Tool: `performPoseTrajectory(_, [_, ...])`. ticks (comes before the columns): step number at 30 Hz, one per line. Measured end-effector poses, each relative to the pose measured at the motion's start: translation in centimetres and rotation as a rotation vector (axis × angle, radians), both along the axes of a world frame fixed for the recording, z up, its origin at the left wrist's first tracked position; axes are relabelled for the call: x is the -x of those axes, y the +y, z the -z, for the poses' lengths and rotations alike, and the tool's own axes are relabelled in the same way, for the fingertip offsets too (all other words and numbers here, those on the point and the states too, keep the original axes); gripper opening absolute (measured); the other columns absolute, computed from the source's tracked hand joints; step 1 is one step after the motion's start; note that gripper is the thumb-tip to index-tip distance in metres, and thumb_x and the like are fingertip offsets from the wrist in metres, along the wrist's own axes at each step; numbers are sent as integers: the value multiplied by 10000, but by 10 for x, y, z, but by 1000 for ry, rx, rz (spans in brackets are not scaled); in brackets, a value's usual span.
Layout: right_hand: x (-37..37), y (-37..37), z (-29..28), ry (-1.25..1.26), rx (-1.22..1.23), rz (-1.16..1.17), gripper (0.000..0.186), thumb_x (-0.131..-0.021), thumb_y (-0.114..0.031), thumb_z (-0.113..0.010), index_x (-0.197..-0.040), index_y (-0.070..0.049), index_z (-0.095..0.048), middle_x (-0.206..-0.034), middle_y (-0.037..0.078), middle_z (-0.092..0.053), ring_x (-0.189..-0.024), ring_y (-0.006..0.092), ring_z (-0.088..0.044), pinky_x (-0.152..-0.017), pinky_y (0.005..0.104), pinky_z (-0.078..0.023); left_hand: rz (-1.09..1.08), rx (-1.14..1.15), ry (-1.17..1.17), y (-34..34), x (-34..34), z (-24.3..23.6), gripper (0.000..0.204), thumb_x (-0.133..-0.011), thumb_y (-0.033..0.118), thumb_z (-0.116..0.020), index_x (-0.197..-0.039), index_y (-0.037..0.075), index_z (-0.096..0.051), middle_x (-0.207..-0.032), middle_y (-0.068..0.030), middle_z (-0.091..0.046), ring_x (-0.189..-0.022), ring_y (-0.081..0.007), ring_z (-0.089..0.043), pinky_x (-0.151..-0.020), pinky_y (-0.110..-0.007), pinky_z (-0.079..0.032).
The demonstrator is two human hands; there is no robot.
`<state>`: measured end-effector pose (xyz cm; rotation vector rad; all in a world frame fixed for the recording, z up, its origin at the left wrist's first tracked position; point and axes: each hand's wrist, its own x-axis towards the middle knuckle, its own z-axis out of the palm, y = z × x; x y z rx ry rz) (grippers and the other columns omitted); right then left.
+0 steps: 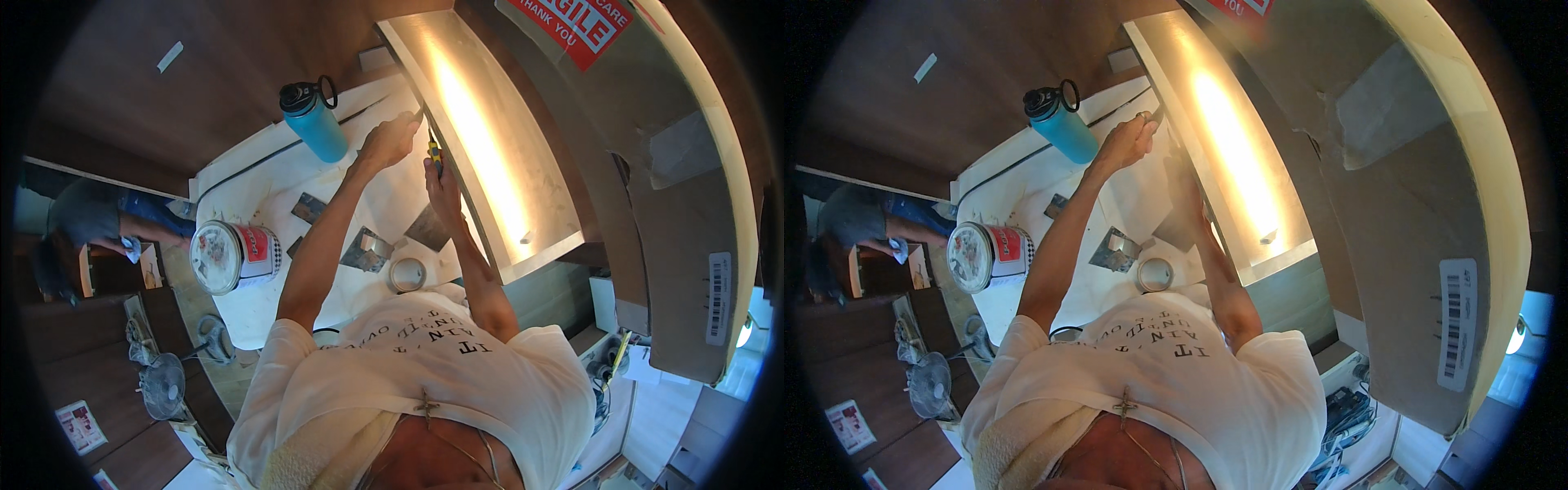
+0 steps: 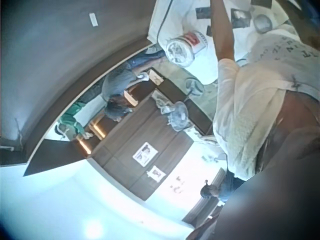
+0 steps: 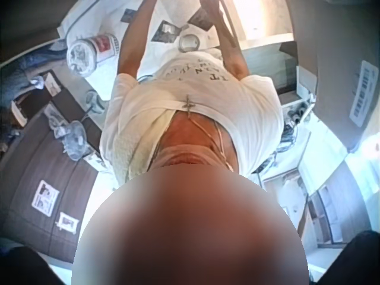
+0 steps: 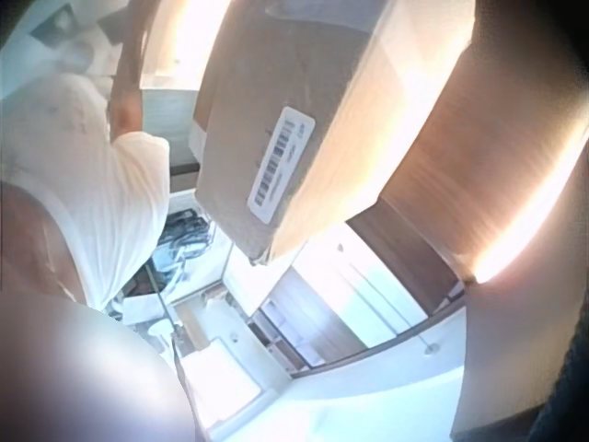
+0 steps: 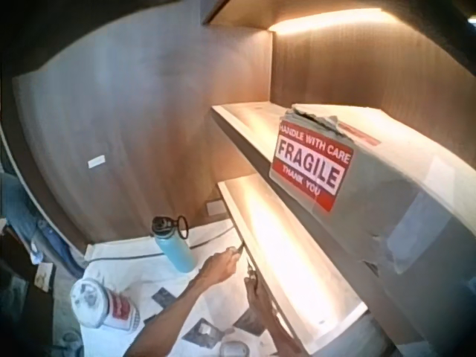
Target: The person uses a utility knife to trim the edge of a curved wooden cabinet or countertop. They repeatedly run the blade along the seam, occasionally pausing to adjust their grip or reposition the tool.
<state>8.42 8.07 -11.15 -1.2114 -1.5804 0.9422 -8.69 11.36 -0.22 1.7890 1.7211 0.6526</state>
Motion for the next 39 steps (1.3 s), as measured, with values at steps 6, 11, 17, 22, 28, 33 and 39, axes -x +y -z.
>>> performPoseTrajectory(6, [10,5,-27,106,66,-16,239,-1059,-273,-531,-1082,-35,-545,-665,-28,-419,-545,82,-402,-497,286,-364,59,-29,-191,-1,6,0,297,-1051,288,-450,-910,34,-510,-659,-102,-611,-606,-244,-597,-629,-387,-473])
performPoseTrajectory(11, [10,16,-7,6,66,1,239,-1063,-266,-528,-1027,-30,-537,-659,-19,-425,-537,90,-407,-488,292,-362,76,-35,-232,-1,8,1,297,-1042,291,-459,-912,30,-516,-649,-106,-602,-593,-238,-595,-613,-390,-467])
performPoseTrajectory(17, [23,23,8,22,-208,62,243,-1070,-259,-511,-1061,-17,-520,-686,-8,-446,-560,89,-429,-494,292,-378,80,-35,-256,0,7,0,314,-1031,306,-459,-954,15,-550,-663,-128,-610,-614,-262,-614,-623,-395,-470])
performPoseTrajectory(22, [30,18,-1,59,-96,72,274,-1074,-273,-501,-1148,-9,-501,-737,15,-474,-583,96,-435,-509,294,-392,74,-41,-230,-1,8,1,327,-1029,320,-466,-959,17,-567,-689,-148,-629,-646,-299,-634,-658,-415,-484])
performPoseTrajectory(28, [19,19,2,-57,-219,70,303,-1074,-277,-492,-1146,16,-517,-755,107,-470,-636,189,-464,-605,380,-446,81,2,-197,-1,9,-4,312,-1031,313,-466,-981,23,-570,-698,-148,-640,-676,-316,-644,-689,-425,-496])
performPoseTrajectory(33, [16,13,0,-83,-164,103,287,-1073,-272,-478,-1142,2,-529,-792,173,-558,-687,229,-563,-640,398,-450,84,15,-168,4,11,-4,321,-1031,326,-419,-926,48,-540,-664,-117,-620,-713,-363,-651,-705,-471,-475])
performPoseTrajectory(39, [-14,-41,11,-196,163,80,266,-1058,-278,-499,-1199,-57,-547,-712,103,-598,-635,189,-591,-616,369,-465,118,-40,-184,7,18,-5,343,-1022,342,-410,-914,43,-537,-684,-137,-628,-712,-365,-645,-712,-470,-475])
